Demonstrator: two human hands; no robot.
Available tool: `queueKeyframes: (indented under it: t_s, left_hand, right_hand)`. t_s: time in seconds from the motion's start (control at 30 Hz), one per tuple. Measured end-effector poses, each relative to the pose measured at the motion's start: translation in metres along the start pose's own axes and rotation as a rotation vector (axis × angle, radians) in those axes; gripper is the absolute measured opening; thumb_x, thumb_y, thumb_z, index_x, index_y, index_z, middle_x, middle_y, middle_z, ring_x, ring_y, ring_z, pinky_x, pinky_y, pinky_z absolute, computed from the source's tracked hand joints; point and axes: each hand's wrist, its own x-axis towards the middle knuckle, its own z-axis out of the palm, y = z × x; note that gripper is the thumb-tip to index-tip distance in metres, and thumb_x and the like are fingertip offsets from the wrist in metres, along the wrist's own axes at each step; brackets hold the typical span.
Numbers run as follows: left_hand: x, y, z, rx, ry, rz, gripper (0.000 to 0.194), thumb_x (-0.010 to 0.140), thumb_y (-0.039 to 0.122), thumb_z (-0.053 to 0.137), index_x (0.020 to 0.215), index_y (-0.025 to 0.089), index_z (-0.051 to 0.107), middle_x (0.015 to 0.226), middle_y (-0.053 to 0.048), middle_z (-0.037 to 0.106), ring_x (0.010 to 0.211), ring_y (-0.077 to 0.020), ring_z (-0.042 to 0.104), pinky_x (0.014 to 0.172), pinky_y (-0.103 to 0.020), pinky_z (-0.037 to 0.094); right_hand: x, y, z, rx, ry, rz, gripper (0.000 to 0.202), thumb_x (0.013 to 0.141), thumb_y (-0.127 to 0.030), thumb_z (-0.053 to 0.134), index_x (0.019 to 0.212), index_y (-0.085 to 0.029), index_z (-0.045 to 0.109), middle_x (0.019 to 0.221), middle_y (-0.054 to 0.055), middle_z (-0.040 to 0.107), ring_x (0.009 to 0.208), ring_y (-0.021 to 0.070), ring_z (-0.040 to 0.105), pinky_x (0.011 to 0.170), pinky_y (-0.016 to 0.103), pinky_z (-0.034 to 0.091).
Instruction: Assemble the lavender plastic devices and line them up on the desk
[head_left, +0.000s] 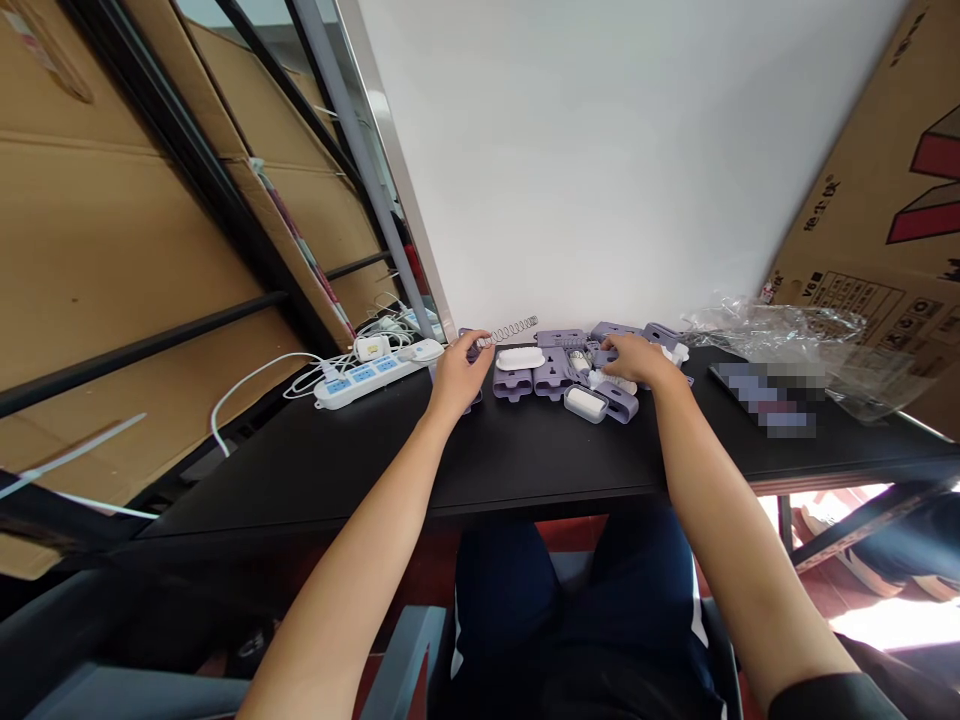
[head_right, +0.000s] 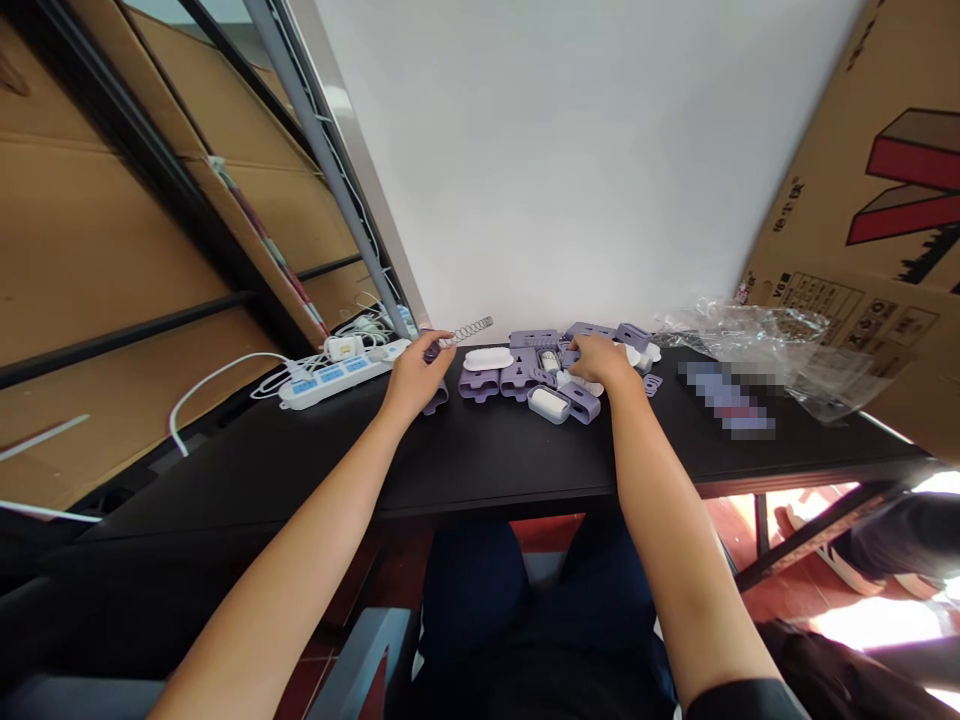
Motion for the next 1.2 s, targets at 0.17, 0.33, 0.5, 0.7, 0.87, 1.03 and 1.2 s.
queueKeyframes:
  t_s: [0.17, 0.33, 0.5, 0.7, 0.87, 1.03, 1.2]
  left_hand:
    - [-0.003, 0.005, -0.001, 0.095, -0.020, 0.048, 0.030, 0.093, 0.036, 0.061, 0.117, 0.024, 0.075, 0.095, -0.005, 0.068, 0.087, -0.0216, 0.061, 0.084, -0.031, 0.047]
    - [-0.002, 0.002, 0.000, 0.130, -0.038, 0.054, 0.031, 0.096, 0.037, 0.057, 0.119, 0.024, 0.074, 0.098, -0.006, 0.070, 0.085, -0.0217, 0.061, 0.084, -0.032, 0.046]
    - [-0.001, 0.000, 0.000, 0.152, -0.040, 0.086, 0.029, 0.096, 0.036, 0.057, 0.117, 0.025, 0.074, 0.099, -0.006, 0.070, 0.083, -0.0219, 0.060, 0.084, -0.033, 0.046]
    - [-0.002, 0.001, 0.000, 0.155, -0.043, 0.071, 0.030, 0.096, 0.037, 0.056, 0.117, 0.024, 0.074, 0.098, -0.006, 0.070, 0.080, -0.0211, 0.059, 0.082, -0.033, 0.046]
    - [-0.002, 0.001, 0.000, 0.150, -0.043, 0.067, 0.030, 0.096, 0.037, 0.056, 0.117, 0.024, 0.074, 0.100, -0.006, 0.071, 0.083, -0.0216, 0.061, 0.083, -0.033, 0.046]
    - [-0.002, 0.001, 0.000, 0.149, -0.041, 0.058, 0.029, 0.095, 0.036, 0.057, 0.116, 0.024, 0.073, 0.101, -0.006, 0.072, 0.085, -0.0220, 0.062, 0.084, -0.033, 0.047]
    - [-0.002, 0.001, 0.000, 0.159, -0.046, 0.073, 0.028, 0.096, 0.036, 0.056, 0.115, 0.025, 0.074, 0.100, -0.006, 0.072, 0.085, -0.0228, 0.062, 0.084, -0.033, 0.047]
  right_hand:
    - [-0.002, 0.000, -0.005, 0.070, 0.054, 0.012, 0.031, 0.083, -0.033, 0.072, 0.113, -0.024, 0.075, 0.131, 0.014, 0.073, 0.123, 0.0392, 0.064, 0.109, 0.060, 0.043]
    - [-0.002, 0.003, -0.009, 0.363, 0.091, -0.062, 0.034, 0.086, -0.043, 0.069, 0.111, -0.021, 0.077, 0.119, 0.010, 0.078, 0.108, 0.0298, 0.070, 0.098, 0.042, 0.051]
    - [-0.001, 0.005, -0.010, 0.491, 0.100, -0.080, 0.035, 0.085, -0.044, 0.068, 0.107, -0.018, 0.078, 0.112, 0.007, 0.079, 0.100, 0.0239, 0.070, 0.091, 0.034, 0.051]
    - [-0.003, 0.005, -0.013, 0.532, 0.010, -0.035, 0.032, 0.086, -0.047, 0.068, 0.100, -0.021, 0.080, 0.102, 0.003, 0.079, 0.089, 0.0202, 0.067, 0.080, 0.030, 0.049]
    - [-0.005, 0.002, -0.013, 0.550, 0.053, 0.006, 0.027, 0.088, -0.045, 0.067, 0.087, -0.020, 0.078, 0.086, 0.004, 0.076, 0.082, 0.0215, 0.066, 0.075, 0.030, 0.050]
    - [-0.007, 0.000, -0.014, 0.638, 0.059, 0.083, 0.029, 0.089, -0.045, 0.063, 0.082, -0.020, 0.076, 0.078, 0.005, 0.073, 0.080, 0.0242, 0.066, 0.072, 0.032, 0.052]
    - [-0.004, -0.002, -0.013, 0.879, 0.075, 0.199, 0.029, 0.088, -0.048, 0.061, 0.087, -0.021, 0.072, 0.093, 0.009, 0.076, 0.088, 0.0251, 0.068, 0.075, 0.033, 0.055]
